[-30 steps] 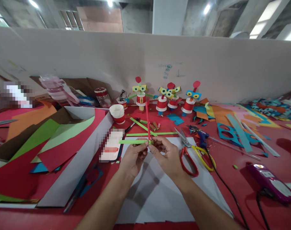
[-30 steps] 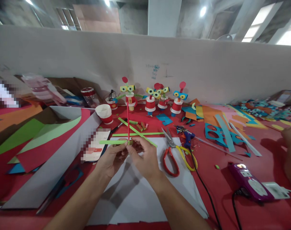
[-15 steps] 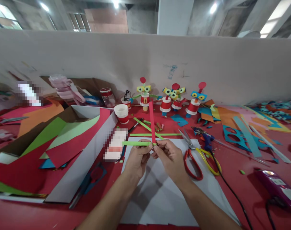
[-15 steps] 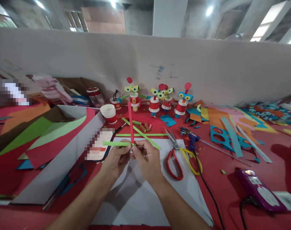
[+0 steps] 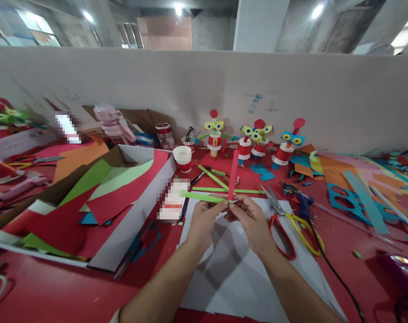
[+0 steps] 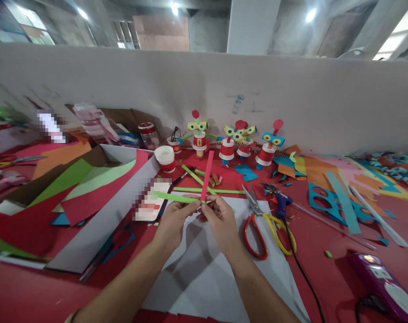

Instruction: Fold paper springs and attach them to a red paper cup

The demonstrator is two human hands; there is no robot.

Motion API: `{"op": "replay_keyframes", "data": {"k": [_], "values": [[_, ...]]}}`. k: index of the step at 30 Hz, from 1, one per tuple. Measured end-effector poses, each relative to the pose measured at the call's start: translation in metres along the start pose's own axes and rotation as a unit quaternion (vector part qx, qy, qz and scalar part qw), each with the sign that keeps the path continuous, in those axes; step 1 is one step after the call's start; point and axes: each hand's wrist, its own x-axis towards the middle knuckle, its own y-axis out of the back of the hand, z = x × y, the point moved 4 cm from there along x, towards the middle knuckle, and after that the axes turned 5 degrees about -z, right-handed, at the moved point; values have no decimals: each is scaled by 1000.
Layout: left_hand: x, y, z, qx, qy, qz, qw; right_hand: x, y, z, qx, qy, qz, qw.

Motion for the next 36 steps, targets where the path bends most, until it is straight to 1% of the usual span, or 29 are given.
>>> {"op": "replay_keyframes", "data": {"k": [4, 8, 12, 16, 18, 21, 27, 32, 36], "values": [[0, -3, 3, 7, -1, -26, 1000, 2, 3, -1, -21, -16, 1, 1000], [0, -5, 5, -8, 0, -53, 999, 2, 2, -2, -36, 7, 1, 999], [1, -4, 6, -15, -9, -38, 999, 2, 0, -3, -33, 23, -1, 999], [3, -1, 4, 8, 2, -31, 999, 3, 1, 0, 15, -23, -14, 1000], [5, 3, 2, 16, 17, -8, 1000, 3, 1, 1, 44, -48, -19, 998], [5, 8, -1, 18, 35, 20, 999, 2, 0, 0, 69, -64, -22, 995], [4, 2, 1, -16, 23, -25, 999, 1, -2, 1, 103, -75, -29, 991], [3, 0, 2, -44, 13, -17, 999, 2, -3, 6, 146, -82, -19, 986], [2, -2, 4, -58, 5, -29, 998, 2, -5, 8, 178, -89, -24, 980]]}}
